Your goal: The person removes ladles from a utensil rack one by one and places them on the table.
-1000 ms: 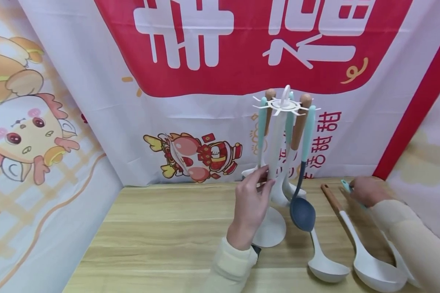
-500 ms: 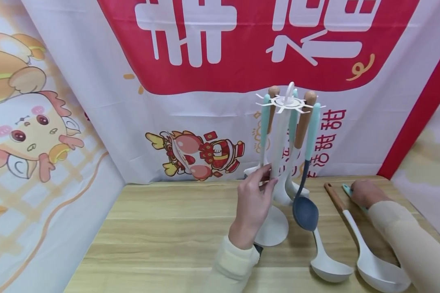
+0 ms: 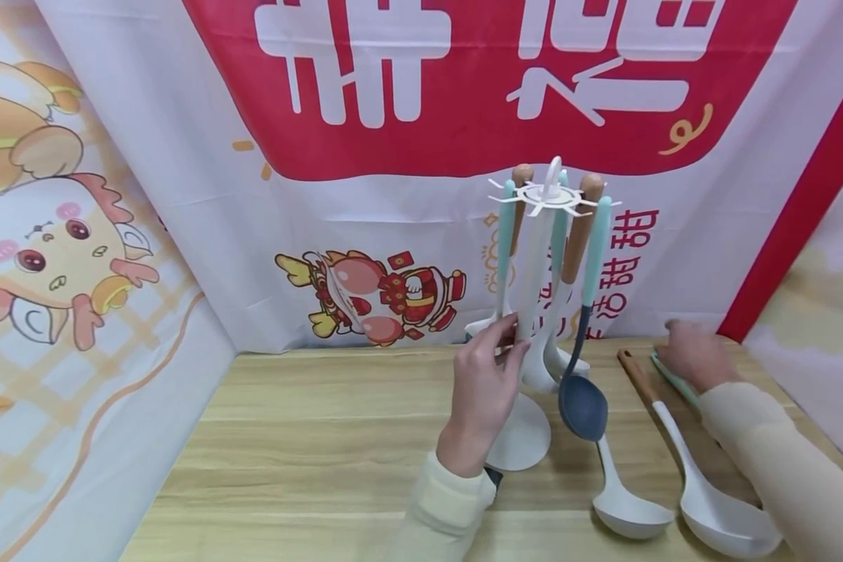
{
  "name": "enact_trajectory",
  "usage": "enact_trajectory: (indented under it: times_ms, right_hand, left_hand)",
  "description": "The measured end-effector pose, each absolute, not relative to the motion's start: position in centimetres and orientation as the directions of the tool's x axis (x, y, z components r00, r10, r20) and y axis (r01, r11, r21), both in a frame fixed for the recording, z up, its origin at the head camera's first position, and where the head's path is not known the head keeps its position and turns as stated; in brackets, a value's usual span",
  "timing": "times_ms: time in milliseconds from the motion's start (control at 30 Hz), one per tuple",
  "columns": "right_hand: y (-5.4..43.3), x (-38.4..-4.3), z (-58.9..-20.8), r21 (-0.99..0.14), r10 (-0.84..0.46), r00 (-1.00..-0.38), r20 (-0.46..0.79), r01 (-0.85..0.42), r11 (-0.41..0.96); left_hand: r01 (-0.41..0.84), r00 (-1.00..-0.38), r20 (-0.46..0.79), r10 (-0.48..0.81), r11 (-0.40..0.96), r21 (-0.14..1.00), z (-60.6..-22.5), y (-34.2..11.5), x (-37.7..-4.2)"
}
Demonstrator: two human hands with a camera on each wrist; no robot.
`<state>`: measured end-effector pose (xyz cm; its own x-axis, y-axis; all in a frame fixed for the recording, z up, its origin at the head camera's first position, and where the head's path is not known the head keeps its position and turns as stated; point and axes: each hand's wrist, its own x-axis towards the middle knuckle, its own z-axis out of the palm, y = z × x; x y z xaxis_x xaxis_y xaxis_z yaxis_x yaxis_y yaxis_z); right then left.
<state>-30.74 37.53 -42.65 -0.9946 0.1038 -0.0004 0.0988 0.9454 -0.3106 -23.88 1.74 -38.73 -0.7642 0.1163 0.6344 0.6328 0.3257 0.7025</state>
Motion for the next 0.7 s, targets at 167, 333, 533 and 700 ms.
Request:
enact_trajectory:
  times_ms: [167, 333, 533, 700]
  right_hand:
    - [30.1, -27.9, -34.7, -0.717, 0.243, -0.918, 0.312, -0.060, 0.694]
    - [23.5, -23.3, -28.4, -0.754, 0.267, -0.762, 0.591, -0.403, 0.518]
    - [19.8, -20.6, -25.9, -0.676, 0.185, -0.726, 0.662, -0.472, 0.565]
    - [19.2, -20.4, -26.0, -0.621, 0.172, -0.691, 0.702, -0.476, 0.623]
  left_hand:
    - [0.630, -0.768, 0.629, 0.121, 0.320, 0.708, -38.7, 1.8, -23.9]
    - [0.619, -0.777, 0.618, 0.117, 0.317, 0.718, -38.5, 1.8, -23.8]
    - [0.604, -0.789, 0.604, 0.111, 0.316, 0.731, -38.5, 1.8, -23.8]
    - [0.595, -0.795, 0.597, 0.106, 0.322, 0.736, -38.5, 1.8, -23.6]
